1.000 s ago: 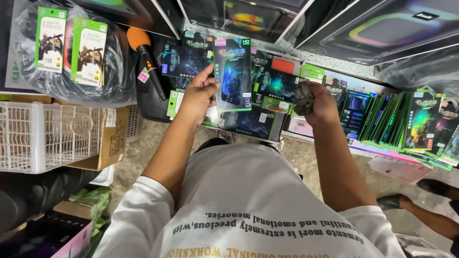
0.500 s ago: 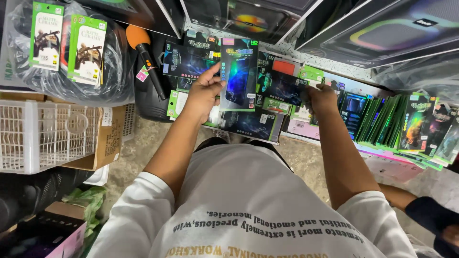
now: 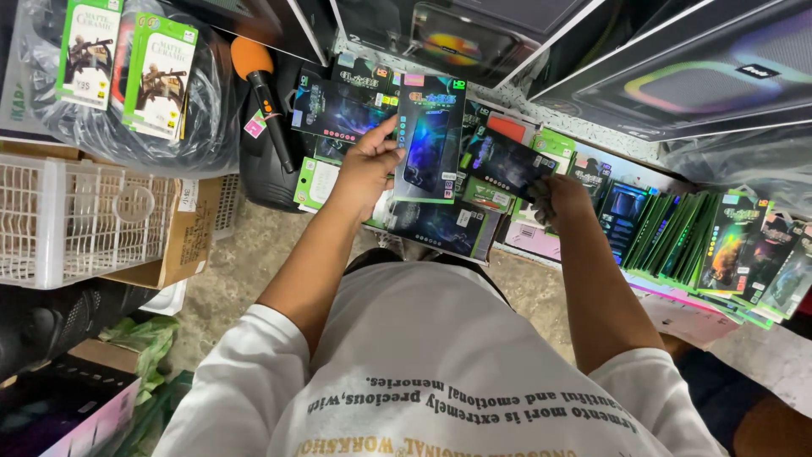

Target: The person wipes packages of tempered glass with a cloth and organizes them on a shelf next to speaker boxes.

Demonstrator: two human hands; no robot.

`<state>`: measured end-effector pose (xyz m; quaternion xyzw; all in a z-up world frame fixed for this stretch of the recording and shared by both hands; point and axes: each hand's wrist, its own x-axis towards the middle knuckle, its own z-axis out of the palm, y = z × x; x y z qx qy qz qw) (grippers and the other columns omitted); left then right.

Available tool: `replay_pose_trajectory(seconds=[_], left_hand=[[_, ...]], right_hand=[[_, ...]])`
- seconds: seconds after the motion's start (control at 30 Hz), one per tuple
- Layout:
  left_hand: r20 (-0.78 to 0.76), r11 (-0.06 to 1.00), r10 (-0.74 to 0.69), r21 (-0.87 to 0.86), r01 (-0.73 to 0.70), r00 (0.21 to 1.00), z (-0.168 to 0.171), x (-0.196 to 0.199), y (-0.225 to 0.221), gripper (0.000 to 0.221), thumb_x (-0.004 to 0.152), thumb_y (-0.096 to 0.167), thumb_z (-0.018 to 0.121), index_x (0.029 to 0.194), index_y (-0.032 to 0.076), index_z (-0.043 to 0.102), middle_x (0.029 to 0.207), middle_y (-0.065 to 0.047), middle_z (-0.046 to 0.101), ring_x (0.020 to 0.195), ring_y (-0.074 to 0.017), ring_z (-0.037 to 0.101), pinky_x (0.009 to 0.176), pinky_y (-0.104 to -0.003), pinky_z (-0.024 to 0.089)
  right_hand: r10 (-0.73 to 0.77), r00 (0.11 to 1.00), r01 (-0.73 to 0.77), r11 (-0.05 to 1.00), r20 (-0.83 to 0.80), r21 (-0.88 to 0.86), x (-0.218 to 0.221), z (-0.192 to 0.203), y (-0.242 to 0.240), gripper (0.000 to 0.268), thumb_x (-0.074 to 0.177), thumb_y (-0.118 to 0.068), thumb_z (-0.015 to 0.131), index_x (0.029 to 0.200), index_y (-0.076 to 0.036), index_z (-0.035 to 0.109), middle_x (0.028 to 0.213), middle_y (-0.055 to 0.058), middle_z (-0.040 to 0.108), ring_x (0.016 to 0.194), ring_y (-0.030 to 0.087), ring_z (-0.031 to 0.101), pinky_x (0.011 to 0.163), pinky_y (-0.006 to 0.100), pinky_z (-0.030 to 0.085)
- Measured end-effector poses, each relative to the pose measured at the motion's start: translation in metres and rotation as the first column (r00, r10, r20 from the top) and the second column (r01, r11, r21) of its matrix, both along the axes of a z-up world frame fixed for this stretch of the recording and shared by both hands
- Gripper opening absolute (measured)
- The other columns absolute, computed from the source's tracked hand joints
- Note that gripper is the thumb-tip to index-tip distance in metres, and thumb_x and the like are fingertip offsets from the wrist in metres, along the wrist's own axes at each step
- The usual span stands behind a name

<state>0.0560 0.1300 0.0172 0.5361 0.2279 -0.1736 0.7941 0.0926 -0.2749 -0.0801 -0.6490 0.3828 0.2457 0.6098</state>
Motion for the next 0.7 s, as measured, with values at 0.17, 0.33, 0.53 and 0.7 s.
replay_pose_trajectory(seconds=[0.17, 0.33, 0.53, 0.7], left_hand=[[0.013, 1.0, 0.026, -0.014, -0.026, 1.0, -0.006, 0.002, -0.011, 0.057, 0.096, 0.002, 0.064, 0.148, 0.022, 0.057, 0.107, 0.002, 0.068, 0.077, -0.0045, 0.057, 0.058, -0.022, 0.045], [0.119, 0.999, 0.039, 0.013, -0.04, 0.992, -0.052, 0.008, -0.037, 0.055, 0.097, 0.0, 0.063, 0.148, 0.02, 0.058, 0.104, 0.0, 0.07, 0.074, -0.0034, 0.055, 0.056, -0.021, 0.042], [0.289, 0.992, 0.013, 0.118, -0.049, 0.957, -0.111, 0.017, -0.087, 0.055, 0.095, -0.005, 0.064, 0.146, 0.015, 0.061, 0.105, -0.004, 0.071, 0.087, -0.0083, 0.063, 0.078, -0.022, 0.052], [0.192, 0.936, -0.101, 0.35, 0.028, 0.976, -0.128, 0.021, -0.126, 0.057, 0.086, 0.001, 0.071, 0.14, 0.018, 0.064, 0.094, -0.003, 0.071, 0.077, -0.011, 0.061, 0.071, -0.027, 0.053]], right_hand=[[-0.14, 0.99, 0.142, 0.985, -0.026, 0.098, -0.009, -0.014, -0.033, 0.008, 0.103, -0.023, 0.057, 0.103, -0.016, 0.06, 0.08, 0.005, 0.067, 0.055, 0.021, 0.057, 0.044, 0.038, 0.043], [-0.318, 0.947, 0.315, 0.901, -0.039, 0.3, -0.026, -0.027, -0.062, 0.011, 0.106, -0.025, 0.057, 0.103, -0.015, 0.059, 0.083, 0.005, 0.068, 0.062, 0.021, 0.063, 0.051, 0.037, 0.05], [-0.432, 0.901, 0.388, 0.746, -0.051, 0.541, -0.036, -0.014, -0.062, 0.014, 0.108, -0.024, 0.059, 0.103, -0.011, 0.062, 0.084, 0.005, 0.069, 0.064, 0.02, 0.062, 0.053, 0.036, 0.052], [-0.467, 0.88, 0.443, 0.742, -0.087, 0.503, -0.036, 0.018, -0.039, 0.02, 0.109, -0.025, 0.051, 0.102, -0.009, 0.062, 0.086, 0.005, 0.069, 0.067, 0.021, 0.062, 0.058, 0.035, 0.05]])
